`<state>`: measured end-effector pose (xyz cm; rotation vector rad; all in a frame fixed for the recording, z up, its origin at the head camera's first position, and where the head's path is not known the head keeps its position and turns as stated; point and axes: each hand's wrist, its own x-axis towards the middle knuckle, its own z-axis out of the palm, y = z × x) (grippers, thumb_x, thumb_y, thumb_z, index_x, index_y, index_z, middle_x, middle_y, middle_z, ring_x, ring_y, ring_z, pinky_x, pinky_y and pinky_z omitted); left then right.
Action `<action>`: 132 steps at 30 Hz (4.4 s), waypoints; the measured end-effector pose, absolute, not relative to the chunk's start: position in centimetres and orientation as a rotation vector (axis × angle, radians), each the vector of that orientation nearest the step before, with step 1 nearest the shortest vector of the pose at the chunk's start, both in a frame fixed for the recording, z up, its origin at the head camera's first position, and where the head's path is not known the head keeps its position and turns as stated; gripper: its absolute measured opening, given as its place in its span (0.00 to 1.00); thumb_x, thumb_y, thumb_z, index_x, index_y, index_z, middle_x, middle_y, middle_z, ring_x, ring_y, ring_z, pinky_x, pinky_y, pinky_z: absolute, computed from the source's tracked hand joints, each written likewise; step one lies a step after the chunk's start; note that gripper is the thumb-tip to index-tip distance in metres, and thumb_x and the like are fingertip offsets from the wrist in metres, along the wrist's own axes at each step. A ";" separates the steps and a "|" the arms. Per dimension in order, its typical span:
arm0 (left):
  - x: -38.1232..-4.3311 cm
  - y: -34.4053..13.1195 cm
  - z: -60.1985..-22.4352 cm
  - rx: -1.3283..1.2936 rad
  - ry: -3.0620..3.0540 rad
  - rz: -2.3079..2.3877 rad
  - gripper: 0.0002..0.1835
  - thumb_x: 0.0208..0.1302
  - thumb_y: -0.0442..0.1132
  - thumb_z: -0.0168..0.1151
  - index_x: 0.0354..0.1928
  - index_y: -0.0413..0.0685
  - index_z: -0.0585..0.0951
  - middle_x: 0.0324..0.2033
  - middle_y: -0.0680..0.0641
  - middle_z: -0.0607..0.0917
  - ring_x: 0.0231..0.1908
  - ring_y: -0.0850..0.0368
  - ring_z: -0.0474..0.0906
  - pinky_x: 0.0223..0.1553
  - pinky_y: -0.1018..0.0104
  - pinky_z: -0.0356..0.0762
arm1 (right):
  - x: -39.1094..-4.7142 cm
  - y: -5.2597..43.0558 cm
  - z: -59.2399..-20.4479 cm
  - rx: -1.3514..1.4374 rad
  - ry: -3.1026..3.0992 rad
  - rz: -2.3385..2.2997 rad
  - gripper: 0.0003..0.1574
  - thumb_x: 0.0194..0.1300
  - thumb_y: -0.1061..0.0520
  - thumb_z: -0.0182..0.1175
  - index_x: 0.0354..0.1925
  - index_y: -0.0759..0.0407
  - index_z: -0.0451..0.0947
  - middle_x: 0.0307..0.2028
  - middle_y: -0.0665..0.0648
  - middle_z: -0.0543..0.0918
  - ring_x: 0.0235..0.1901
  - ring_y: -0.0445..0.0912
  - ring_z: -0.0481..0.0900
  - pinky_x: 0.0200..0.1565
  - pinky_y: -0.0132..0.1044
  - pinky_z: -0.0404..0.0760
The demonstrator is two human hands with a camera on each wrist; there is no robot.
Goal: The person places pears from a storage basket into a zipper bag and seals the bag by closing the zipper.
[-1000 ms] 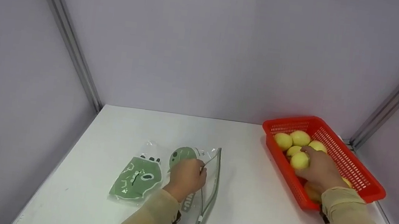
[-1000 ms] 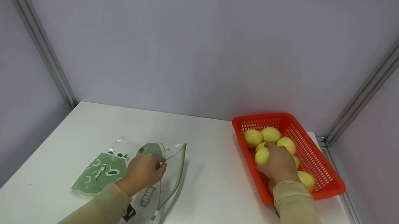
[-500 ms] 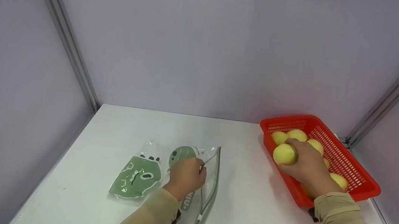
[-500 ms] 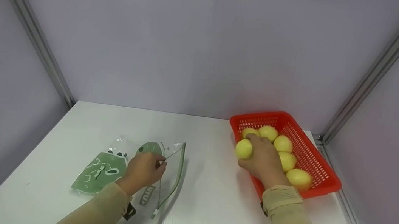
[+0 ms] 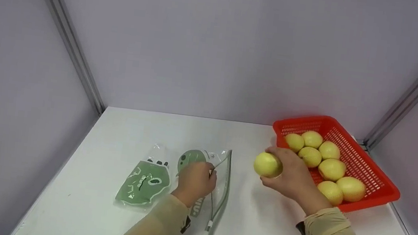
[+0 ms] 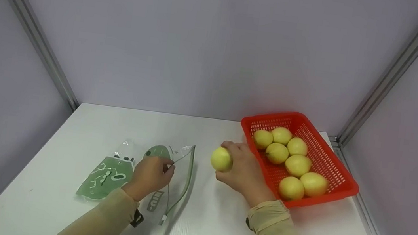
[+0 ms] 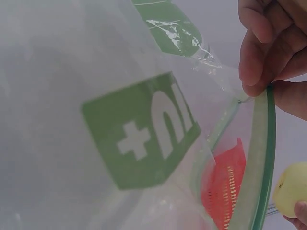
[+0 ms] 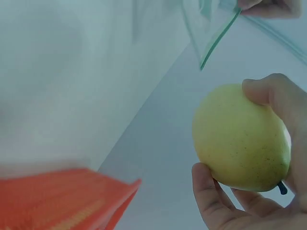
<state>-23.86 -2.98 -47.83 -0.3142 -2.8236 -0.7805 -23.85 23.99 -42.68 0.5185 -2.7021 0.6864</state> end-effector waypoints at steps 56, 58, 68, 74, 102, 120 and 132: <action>-23.3 -2.7 -46.0 -0.292 -2.634 -0.721 0.08 0.62 0.41 0.58 0.32 0.49 0.85 0.20 0.54 0.83 0.18 0.63 0.71 0.19 0.65 0.69 | -24.5 12.3 -49.0 0.654 -2.927 1.144 0.31 0.58 0.60 0.67 0.59 0.47 0.73 0.54 0.54 0.79 0.46 0.49 0.82 0.45 0.38 0.81; -23.4 -2.7 -46.0 -0.295 -2.627 -0.713 0.08 0.62 0.40 0.58 0.32 0.49 0.85 0.20 0.54 0.83 0.17 0.64 0.71 0.18 0.66 0.69 | -24.5 13.4 -48.5 0.689 -2.913 1.091 0.28 0.58 0.58 0.67 0.58 0.50 0.75 0.52 0.56 0.81 0.44 0.48 0.82 0.44 0.39 0.81; -23.4 -3.1 -46.2 -0.296 -2.637 -0.699 0.09 0.62 0.41 0.57 0.32 0.50 0.86 0.20 0.55 0.83 0.17 0.65 0.70 0.17 0.68 0.67 | -25.7 19.4 -45.9 0.623 -2.946 0.894 0.28 0.56 0.54 0.69 0.56 0.51 0.77 0.48 0.56 0.81 0.43 0.50 0.82 0.46 0.44 0.82; -23.4 -3.2 -46.3 -0.283 -2.646 -0.736 0.09 0.61 0.41 0.57 0.32 0.50 0.86 0.19 0.56 0.82 0.16 0.66 0.69 0.16 0.69 0.65 | -26.5 22.3 -44.1 0.536 -3.025 0.860 0.32 0.57 0.50 0.69 0.60 0.50 0.74 0.53 0.55 0.79 0.50 0.51 0.78 0.51 0.48 0.79; -21.9 -2.7 -46.1 -0.299 -2.633 -0.756 0.09 0.62 0.41 0.57 0.30 0.51 0.86 0.16 0.58 0.79 0.14 0.67 0.67 0.13 0.70 0.61 | -31.9 36.3 -41.5 0.195 -3.226 0.664 0.42 0.61 0.47 0.62 0.66 0.65 0.61 0.61 0.72 0.70 0.58 0.66 0.68 0.58 0.63 0.66; -20.8 -3.1 -45.8 -0.334 -2.635 -0.737 0.09 0.63 0.41 0.57 0.34 0.50 0.87 0.16 0.58 0.80 0.14 0.68 0.67 0.14 0.71 0.61 | -33.5 37.1 -44.0 0.198 -3.280 0.527 0.49 0.52 0.44 0.67 0.64 0.68 0.63 0.49 0.70 0.75 0.43 0.60 0.70 0.45 0.55 0.73; -20.3 -3.2 -45.0 -0.353 -2.634 -0.738 0.10 0.63 0.41 0.56 0.34 0.49 0.86 0.18 0.56 0.81 0.15 0.67 0.68 0.16 0.72 0.63 | -33.3 38.4 -46.1 0.208 -3.270 0.528 0.45 0.60 0.40 0.59 0.62 0.72 0.66 0.48 0.70 0.79 0.44 0.60 0.74 0.48 0.58 0.73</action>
